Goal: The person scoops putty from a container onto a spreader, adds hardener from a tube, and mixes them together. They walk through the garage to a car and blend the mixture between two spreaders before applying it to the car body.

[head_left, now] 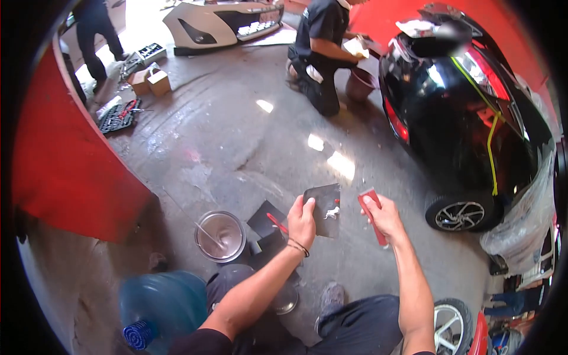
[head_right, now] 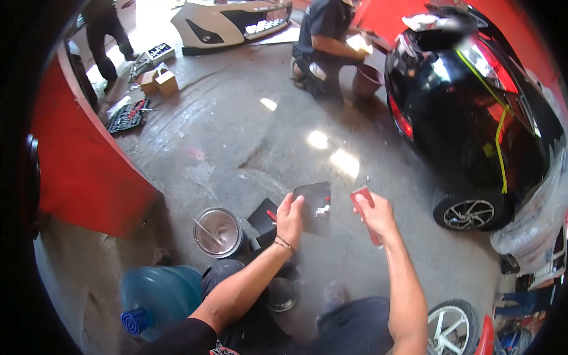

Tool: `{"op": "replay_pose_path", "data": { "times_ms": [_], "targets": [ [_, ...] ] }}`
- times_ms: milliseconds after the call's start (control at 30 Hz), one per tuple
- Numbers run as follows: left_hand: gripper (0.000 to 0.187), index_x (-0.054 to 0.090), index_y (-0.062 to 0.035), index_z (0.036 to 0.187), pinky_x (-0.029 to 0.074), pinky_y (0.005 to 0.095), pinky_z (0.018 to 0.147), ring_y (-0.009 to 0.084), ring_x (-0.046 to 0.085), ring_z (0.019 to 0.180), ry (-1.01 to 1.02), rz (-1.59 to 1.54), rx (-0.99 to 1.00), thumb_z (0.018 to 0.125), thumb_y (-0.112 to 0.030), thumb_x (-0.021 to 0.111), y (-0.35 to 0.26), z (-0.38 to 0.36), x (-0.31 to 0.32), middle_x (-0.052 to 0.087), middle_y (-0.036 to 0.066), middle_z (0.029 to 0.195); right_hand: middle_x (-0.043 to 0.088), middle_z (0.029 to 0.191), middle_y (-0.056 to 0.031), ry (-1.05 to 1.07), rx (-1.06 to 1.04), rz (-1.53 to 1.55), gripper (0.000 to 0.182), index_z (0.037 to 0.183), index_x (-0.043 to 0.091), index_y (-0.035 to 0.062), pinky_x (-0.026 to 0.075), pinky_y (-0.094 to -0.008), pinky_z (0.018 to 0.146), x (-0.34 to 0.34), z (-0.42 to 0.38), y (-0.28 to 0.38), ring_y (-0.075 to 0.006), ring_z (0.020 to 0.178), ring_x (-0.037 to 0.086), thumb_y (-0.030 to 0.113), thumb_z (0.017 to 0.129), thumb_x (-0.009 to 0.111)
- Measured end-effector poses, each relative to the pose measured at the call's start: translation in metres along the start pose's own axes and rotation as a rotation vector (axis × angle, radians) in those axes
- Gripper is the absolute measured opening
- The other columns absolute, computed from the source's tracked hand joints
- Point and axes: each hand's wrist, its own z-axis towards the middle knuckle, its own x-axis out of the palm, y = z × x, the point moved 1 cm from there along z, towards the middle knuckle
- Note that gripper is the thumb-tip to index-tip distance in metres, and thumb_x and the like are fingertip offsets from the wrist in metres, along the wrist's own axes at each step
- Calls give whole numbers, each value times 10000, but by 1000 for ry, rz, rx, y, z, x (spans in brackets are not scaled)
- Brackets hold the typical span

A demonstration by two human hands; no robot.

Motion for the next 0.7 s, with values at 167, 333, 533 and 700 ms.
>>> {"op": "replay_pose_path", "data": {
  "times_ms": [167,333,533,700],
  "targets": [
    [233,593,-3,1043,460,269,736,82,510,845,-4,-72,140,1087,-231,569,-61,-32,5,594,-3,879,654,774,-13,364,357,223,324,1096,677,94,513,-296,558,45,27,-87,-112,688,637,401,996,707],
    [217,599,-5,1072,459,264,771,58,501,864,73,12,94,1096,-218,560,-41,-49,9,561,9,833,668,827,-93,551,139,-149,390,1073,631,37,571,-391,508,222,73,-189,-197,578,662,273,817,807],
    [195,646,-19,1147,448,210,848,25,528,930,48,-371,28,1111,-173,531,-48,-30,-5,626,-54,973,699,1086,-347,311,-24,-569,939,1378,336,-109,602,-528,892,417,75,-172,-469,985,740,444,800,829],
    [187,664,-24,1172,458,204,869,24,567,948,-2,-412,3,1103,-153,548,-58,-22,-19,675,-49,1044,591,1284,-432,456,6,-553,1109,1483,225,-101,512,-535,1064,426,72,-169,-537,1211,628,547,803,815]
  ]
}}
